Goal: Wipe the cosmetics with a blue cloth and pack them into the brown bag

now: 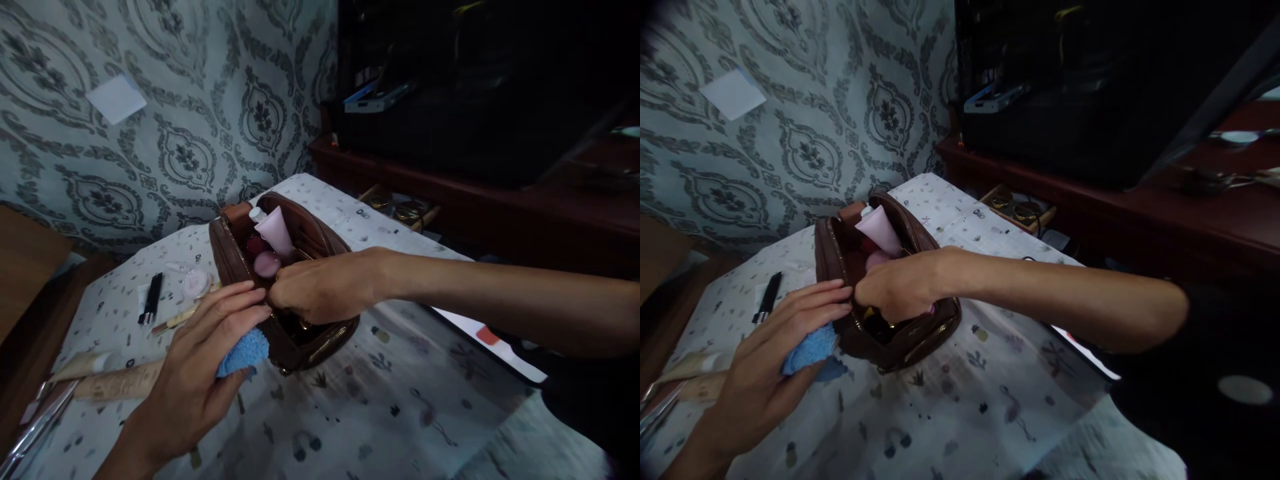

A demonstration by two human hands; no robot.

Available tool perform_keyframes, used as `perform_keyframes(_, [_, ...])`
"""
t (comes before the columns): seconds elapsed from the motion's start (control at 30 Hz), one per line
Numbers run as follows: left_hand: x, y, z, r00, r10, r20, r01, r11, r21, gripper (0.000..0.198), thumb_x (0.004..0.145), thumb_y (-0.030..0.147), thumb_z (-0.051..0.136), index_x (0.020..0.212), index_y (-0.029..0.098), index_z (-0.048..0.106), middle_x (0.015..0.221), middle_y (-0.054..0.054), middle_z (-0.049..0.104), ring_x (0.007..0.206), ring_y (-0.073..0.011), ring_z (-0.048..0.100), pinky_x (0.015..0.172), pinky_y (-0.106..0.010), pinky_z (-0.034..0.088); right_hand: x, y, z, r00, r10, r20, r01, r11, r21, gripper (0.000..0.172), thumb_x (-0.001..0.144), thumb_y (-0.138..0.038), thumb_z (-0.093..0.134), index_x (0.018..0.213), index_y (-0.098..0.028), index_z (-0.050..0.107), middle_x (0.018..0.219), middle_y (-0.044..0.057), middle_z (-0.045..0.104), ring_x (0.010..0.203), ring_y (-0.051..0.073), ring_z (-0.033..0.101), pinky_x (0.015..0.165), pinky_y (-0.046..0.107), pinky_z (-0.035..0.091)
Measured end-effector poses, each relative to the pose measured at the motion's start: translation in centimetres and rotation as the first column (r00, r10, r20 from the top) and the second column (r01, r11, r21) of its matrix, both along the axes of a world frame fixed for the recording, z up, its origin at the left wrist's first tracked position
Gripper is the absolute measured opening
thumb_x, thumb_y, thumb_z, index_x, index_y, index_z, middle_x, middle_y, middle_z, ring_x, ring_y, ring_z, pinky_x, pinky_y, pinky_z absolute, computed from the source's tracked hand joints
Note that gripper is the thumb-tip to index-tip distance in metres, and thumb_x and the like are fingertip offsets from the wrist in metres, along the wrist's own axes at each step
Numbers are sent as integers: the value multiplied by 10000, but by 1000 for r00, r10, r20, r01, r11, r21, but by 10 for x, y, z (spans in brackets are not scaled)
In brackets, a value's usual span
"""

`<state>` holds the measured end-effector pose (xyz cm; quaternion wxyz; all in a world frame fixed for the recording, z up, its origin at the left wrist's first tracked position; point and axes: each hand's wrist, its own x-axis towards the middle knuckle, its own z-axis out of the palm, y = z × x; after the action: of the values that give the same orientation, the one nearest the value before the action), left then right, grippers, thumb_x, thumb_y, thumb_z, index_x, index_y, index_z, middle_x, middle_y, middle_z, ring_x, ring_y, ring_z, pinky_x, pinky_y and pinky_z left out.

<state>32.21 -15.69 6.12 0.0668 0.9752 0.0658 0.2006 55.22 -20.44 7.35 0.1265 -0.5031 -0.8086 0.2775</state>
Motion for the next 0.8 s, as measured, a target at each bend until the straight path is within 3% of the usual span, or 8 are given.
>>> perform_keyframes(0.1, [-2, 0, 0, 1000, 17, 14, -16, 1000, -12, 362, 954, 179, 490, 1313, 213, 527, 1382, -86, 577, 1338, -240, 496, 1114, -415, 436, 5, -2, 6, 996, 49, -69, -44, 997, 69, 184, 805, -4, 537, 774, -132, 665, 708, -5, 633, 645, 102, 545, 637, 228, 411])
perform_keyframes(0.2, [-4, 0, -2, 999, 26, 42, -25, 999, -28, 387, 939, 161, 495, 1322, 208, 526, 1383, -99, 587, 1333, -257, 510, 1101, -439, 455, 9, -16, 10, 944, -119, -308, 198, 950, 241, 226, 899, -75, 483, 946, -149, 692, 774, -8, 668, 681, 97, 576, 681, 226, 433])
perform_keyframes(0.27, [-5, -1, -4, 996, 31, 82, -28, 999, -43, 385, 933, 153, 502, 1312, 204, 536, 1359, -106, 607, 1317, -259, 528, 1095, -443, 462, 8, -29, 7, 868, -215, -448, 364, 889, 278, 214, 933, -130, 488, 998, -152, 690, 781, -8, 677, 686, 95, 594, 684, 221, 448])
perform_keyframes(0.33, [-5, -1, -7, 992, 33, 120, -25, 997, -68, 367, 934, 158, 505, 1296, 202, 551, 1338, -111, 620, 1303, -257, 541, 1089, -440, 466, 5, -44, 1, 823, -251, -509, 438, 852, 286, 197, 956, -183, 500, 995, -152, 690, 731, -13, 667, 644, 90, 594, 645, 208, 455])
perform_keyframes(0.5, [-6, -1, -17, 983, 29, 180, -8, 993, -118, 382, 914, 139, 539, 1292, 190, 555, 1361, -122, 604, 1326, -275, 518, 1110, -469, 436, -12, -75, -23, 899, -154, -410, 353, 809, 471, 237, 984, -165, 452, 978, -160, 688, 805, 29, 699, 674, 101, 635, 637, 205, 498])
perform_keyframes(0.67, [-7, 0, -22, 980, 25, 196, 2, 991, -137, 376, 910, 128, 537, 1282, 183, 558, 1371, -132, 599, 1342, -280, 504, 1125, -487, 417, -36, -96, -41, 933, -230, -277, 357, 687, 633, 305, 971, -109, 398, 1014, -175, 693, 1007, 105, 728, 773, 164, 693, 672, 274, 560])
perform_keyframes(0.8, [-4, 0, -20, 977, 8, 213, 23, 989, -145, 348, 918, 144, 529, 1264, 162, 559, 1355, -148, 607, 1342, -281, 506, 1118, -491, 426, -47, -103, -49, 974, -150, -172, 226, 755, 616, 319, 945, -72, 400, 963, -182, 699, 1049, 102, 725, 731, 156, 689, 638, 265, 575])
